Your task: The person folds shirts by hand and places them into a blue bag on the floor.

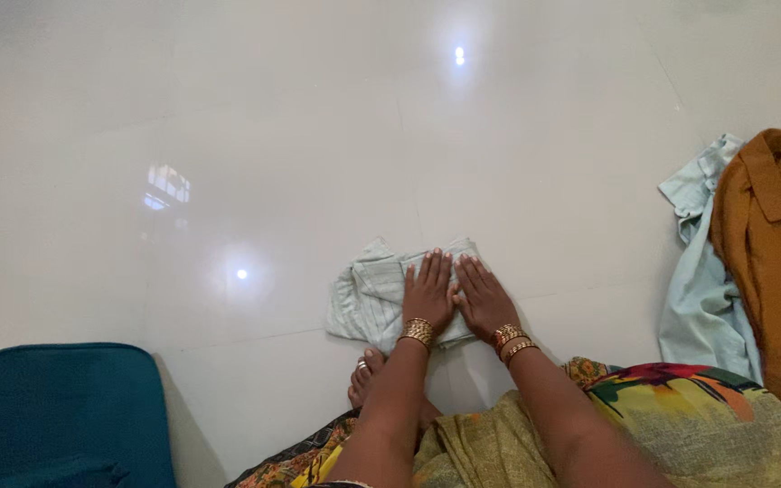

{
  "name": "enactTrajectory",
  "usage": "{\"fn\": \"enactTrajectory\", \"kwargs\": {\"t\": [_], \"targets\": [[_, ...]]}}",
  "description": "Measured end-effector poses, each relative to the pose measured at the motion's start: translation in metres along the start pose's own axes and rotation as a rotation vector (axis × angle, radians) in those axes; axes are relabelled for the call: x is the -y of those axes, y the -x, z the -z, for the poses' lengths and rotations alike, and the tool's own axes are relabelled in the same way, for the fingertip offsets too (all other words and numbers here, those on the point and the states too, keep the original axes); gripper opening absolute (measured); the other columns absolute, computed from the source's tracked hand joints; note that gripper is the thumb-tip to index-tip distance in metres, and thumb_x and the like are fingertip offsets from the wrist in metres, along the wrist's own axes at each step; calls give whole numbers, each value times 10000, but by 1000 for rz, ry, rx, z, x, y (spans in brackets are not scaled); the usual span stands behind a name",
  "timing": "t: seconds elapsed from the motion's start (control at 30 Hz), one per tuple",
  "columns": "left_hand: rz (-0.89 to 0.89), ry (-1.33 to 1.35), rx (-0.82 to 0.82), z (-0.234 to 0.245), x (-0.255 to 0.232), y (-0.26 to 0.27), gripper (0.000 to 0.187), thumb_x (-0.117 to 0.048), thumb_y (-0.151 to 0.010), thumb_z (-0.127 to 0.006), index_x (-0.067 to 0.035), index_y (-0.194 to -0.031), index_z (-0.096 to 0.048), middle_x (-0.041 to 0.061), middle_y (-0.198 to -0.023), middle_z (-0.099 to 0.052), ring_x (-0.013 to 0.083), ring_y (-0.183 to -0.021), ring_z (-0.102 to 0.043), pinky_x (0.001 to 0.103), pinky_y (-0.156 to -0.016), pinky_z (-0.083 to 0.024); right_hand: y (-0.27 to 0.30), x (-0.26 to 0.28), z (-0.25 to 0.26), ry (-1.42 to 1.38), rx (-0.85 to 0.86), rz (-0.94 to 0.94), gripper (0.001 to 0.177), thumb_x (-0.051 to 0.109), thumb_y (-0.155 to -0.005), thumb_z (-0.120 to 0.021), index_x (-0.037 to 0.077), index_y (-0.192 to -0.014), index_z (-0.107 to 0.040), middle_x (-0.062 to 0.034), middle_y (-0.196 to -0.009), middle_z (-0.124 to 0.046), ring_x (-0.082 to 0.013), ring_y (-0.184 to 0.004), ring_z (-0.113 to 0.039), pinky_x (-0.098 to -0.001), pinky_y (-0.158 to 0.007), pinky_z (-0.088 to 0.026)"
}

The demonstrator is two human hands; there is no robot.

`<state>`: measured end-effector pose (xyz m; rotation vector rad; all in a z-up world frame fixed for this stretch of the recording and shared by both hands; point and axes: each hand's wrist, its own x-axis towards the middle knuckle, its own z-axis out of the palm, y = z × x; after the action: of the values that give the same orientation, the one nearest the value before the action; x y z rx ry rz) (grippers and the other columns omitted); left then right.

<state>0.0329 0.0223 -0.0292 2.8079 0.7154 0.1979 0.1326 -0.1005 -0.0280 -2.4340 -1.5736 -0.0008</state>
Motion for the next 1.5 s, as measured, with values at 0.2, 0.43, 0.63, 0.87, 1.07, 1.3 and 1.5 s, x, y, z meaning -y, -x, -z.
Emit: {"fn": "enactTrajectory", "kwargs": {"t": [0.2,0.43,0.63,0.87,1.07,1.3,1.5], "targets": [[23,215,236,-6,16,-16,635,-319,-1006,-442,-167,-1598,-271,79,-1690,-205,253,-1557,-187,513,-1244,-158,-2,-5,17,73,192,-38,632,452,-1046,-279,158,-1602,-215,-44,-1677,-186,-222,-1536,-172,-413,-1221,-202],[272,117,4,-9,106,-2,575,-254,-1031,-468,-61,-1570,-415,162,-1658,-353,297,-1530,-348,477,-1267,-323,3,36,66,-46,261,-112,502,213,-995,-544,63,-1467,-460,-123,-1546,-450,-279,-1399,-453,-425,-1165,-390],[836,188,218,86,112,46,509,-309,-1013,-497,-99,-1476,-482,153,-1640,-296,303,-1551,-218,569,-1209,-279,14,108,86,113,500,-71,715,324,-947,-668,55,-1502,-307,-192,-1582,-304,-355,-1427,-369,-482,-1084,-457],[1117,553,275,117,141,88,603,-403,-931,-595,-29,-1404,-579,234,-1500,-572,433,-1373,-548,557,-1085,-480,21,100,65,314,506,-50,878,425,-951,-670,13,-1566,-198,-227,-1640,-188,-372,-1482,-294,-531,-1074,-464],[895,331,4,59,128,81,611,-397,-928,-626,-49,-1418,-514,204,-1539,-440,359,-1394,-457,540,-1111,-419,16,87,77,263,549,-81,882,414,-940,-676,39,-1575,-192,-189,-1658,-148,-345,-1513,-230,-525,-1117,-419],[90,24,45,31,75,49,575,-345,-944,-613,-52,-1429,-518,116,-1565,-436,284,-1492,-335,502,-1214,-256,-12,51,49,-89,328,-241,581,312,-970,-627,96,-1478,-445,-176,-1568,-370,-354,-1396,-417,-490,-1124,-426],[-133,-256,239,25,37,51,726,-459,-942,-621,19,-1458,-443,208,-1619,-306,339,-1483,-293,466,-1219,-233,1,15,45,-53,150,-284,431,229,-933,-648,99,-1339,-583,-142,-1366,-558,-319,-1283,-540,-425,-1091,-492]]}}
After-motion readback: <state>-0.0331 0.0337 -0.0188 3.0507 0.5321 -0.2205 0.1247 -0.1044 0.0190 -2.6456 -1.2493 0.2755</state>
